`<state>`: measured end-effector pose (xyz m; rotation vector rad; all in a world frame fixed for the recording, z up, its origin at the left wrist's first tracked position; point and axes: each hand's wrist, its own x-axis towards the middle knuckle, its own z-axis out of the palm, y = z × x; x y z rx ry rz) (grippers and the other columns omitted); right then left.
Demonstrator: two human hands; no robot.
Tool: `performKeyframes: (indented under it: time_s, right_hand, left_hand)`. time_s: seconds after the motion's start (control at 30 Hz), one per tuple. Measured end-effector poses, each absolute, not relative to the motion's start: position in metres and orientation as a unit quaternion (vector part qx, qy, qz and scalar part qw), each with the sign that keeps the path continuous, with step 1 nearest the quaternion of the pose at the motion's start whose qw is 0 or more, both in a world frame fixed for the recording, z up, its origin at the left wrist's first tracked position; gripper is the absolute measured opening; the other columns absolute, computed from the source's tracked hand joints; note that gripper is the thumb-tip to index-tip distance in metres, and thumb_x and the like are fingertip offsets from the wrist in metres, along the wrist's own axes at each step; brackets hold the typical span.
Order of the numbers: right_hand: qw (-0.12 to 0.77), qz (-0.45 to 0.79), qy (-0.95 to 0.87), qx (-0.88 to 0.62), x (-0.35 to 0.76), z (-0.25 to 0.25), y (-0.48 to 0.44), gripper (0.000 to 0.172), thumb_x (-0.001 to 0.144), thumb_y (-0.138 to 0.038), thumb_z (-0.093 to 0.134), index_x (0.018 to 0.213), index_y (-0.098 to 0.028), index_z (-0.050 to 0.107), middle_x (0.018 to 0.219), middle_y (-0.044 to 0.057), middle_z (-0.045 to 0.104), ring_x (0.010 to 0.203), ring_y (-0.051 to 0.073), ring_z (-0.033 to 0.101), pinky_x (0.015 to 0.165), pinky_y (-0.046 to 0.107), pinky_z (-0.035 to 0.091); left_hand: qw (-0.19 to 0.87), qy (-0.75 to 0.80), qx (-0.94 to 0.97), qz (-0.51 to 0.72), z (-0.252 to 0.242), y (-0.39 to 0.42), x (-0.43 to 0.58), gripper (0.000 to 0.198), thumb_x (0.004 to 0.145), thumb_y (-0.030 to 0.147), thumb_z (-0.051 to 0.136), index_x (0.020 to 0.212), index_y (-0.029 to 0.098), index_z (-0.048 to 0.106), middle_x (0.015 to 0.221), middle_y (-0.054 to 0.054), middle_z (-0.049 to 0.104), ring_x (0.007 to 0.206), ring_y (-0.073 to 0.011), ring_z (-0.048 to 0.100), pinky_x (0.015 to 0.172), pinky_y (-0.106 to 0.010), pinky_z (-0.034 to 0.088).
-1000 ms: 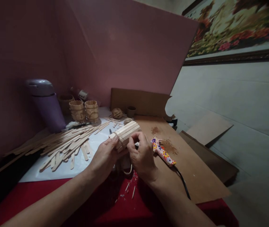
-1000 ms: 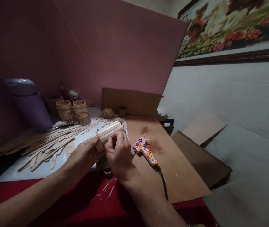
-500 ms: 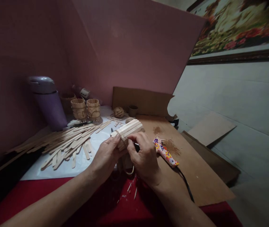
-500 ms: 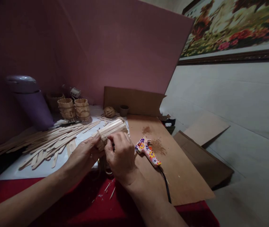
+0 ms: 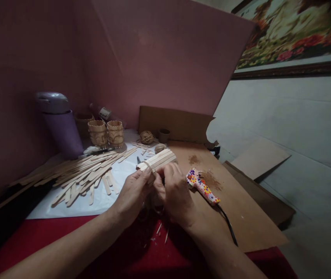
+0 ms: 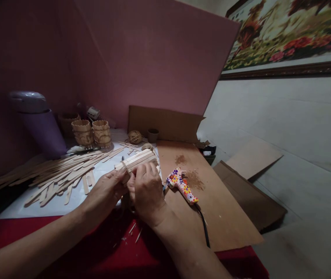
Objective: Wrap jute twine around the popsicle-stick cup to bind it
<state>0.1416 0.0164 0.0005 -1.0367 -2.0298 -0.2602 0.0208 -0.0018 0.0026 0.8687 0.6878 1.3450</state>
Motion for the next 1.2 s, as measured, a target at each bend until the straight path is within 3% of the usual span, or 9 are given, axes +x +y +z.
performKeyframes:
  time_s: [0.13, 0.2, 0.3, 0.37, 0.43, 0.53, 0.67, 0.9, 1.2]
  right_hand:
    - [0.388, -0.124, -0.815, -0.413, 0.139, 0.001, 0.016, 0.01, 0.087, -0.014, 0.046, 0.08, -0.019, 0.051, 0.078, 0.007, 0.057, 0.075, 0.022, 0.051, 0.067, 0.034, 0.042]
    - [0.414, -0.106, -0.804, -0.413, 0.14, 0.002, 0.014, 0.01, 0.089, -0.016, 0.045, 0.082, -0.018, 0.052, 0.078, 0.006, 0.058, 0.074, 0.021, 0.052, 0.066, 0.033, 0.042]
    - [0.485, -0.065, -0.763, -0.423, 0.143, 0.006, 0.012, 0.014, 0.093, -0.018, 0.038, 0.089, -0.018, 0.052, 0.08, 0.006, 0.059, 0.075, 0.02, 0.055, 0.067, 0.031, 0.042]
    - [0.511, -0.048, -0.743, -0.43, 0.145, 0.008, 0.011, 0.02, 0.095, -0.019, 0.033, 0.088, -0.018, 0.051, 0.077, 0.005, 0.058, 0.072, 0.018, 0.055, 0.065, 0.03, 0.041]
    - [0.513, -0.047, -0.741, -0.431, 0.147, 0.009, 0.011, 0.025, 0.096, -0.019, 0.031, 0.078, -0.02, 0.049, 0.069, 0.002, 0.055, 0.064, 0.017, 0.052, 0.06, 0.029, 0.038]
    - [0.512, -0.06, -0.751, -0.412, 0.146, 0.009, 0.012, 0.027, 0.095, -0.022, 0.04, 0.069, -0.022, 0.046, 0.063, 0.0, 0.052, 0.061, 0.015, 0.049, 0.058, 0.028, 0.037]
    - [0.508, -0.048, -0.77, -0.383, 0.144, 0.007, 0.013, 0.012, 0.092, -0.021, 0.051, 0.081, -0.019, 0.056, 0.077, 0.003, 0.061, 0.075, 0.017, 0.055, 0.068, 0.029, 0.043]
    - [0.482, -0.04, -0.789, -0.379, 0.143, 0.006, 0.012, 0.012, 0.092, -0.021, 0.052, 0.085, -0.017, 0.061, 0.08, 0.005, 0.065, 0.077, 0.018, 0.057, 0.07, 0.031, 0.045]
    - [0.468, -0.072, -0.78, -0.408, 0.141, 0.002, 0.011, 0.014, 0.092, -0.019, 0.047, 0.08, -0.018, 0.054, 0.075, 0.004, 0.061, 0.072, 0.018, 0.056, 0.065, 0.03, 0.045]
  left_hand:
    - [0.645, 0.29, 0.357, 0.61, 0.0, 0.005, 0.017, 0.038, 0.081, 0.036, 0.067, 0.055, 0.015, 0.048, 0.053, 0.004, 0.042, 0.049, -0.007, 0.037, 0.049, -0.018, 0.036]
    - [0.652, 0.274, 0.343, 0.618, 0.001, 0.007, 0.014, 0.031, 0.082, 0.031, 0.066, 0.059, 0.014, 0.055, 0.056, 0.002, 0.052, 0.052, -0.0087, 0.045, 0.053, -0.02, 0.042]
    - [0.675, 0.262, 0.33, 0.606, 0.006, 0.008, 0.011, 0.016, 0.086, 0.026, 0.06, 0.087, 0.013, 0.069, 0.084, -0.008, 0.069, 0.078, -0.0168, 0.062, 0.07, -0.028, 0.053]
    - [0.692, 0.255, 0.323, 0.594, 0.008, 0.008, 0.009, 0.024, 0.089, 0.026, 0.056, 0.106, 0.013, 0.068, 0.105, -0.012, 0.07, 0.097, -0.0221, 0.063, 0.082, -0.036, 0.054]
    - [0.703, 0.248, 0.317, 0.586, 0.009, 0.008, 0.009, 0.028, 0.09, 0.026, 0.053, 0.111, 0.013, 0.067, 0.114, -0.014, 0.069, 0.105, -0.0247, 0.062, 0.088, -0.04, 0.053]
    - [0.699, 0.251, 0.31, 0.594, 0.008, 0.009, 0.009, 0.024, 0.089, 0.023, 0.055, 0.106, 0.012, 0.069, 0.106, -0.013, 0.071, 0.098, -0.0232, 0.065, 0.086, -0.039, 0.054]
    - [0.675, 0.25, 0.328, 0.612, 0.007, 0.01, 0.009, 0.016, 0.085, 0.025, 0.062, 0.085, 0.011, 0.07, 0.08, -0.008, 0.07, 0.072, -0.0155, 0.063, 0.077, -0.032, 0.055]
    - [0.635, 0.279, 0.371, 0.617, 0.007, 0.004, 0.013, 0.028, 0.078, 0.036, 0.071, 0.065, 0.013, 0.062, 0.064, -0.001, 0.058, 0.062, -0.0117, 0.053, 0.066, -0.024, 0.048]
    - [0.566, 0.359, 0.443, 0.595, -0.004, 0.002, 0.014, 0.032, 0.083, 0.044, 0.063, 0.073, 0.014, 0.059, 0.066, 0.001, 0.055, 0.059, -0.0098, 0.045, 0.057, -0.021, 0.038]
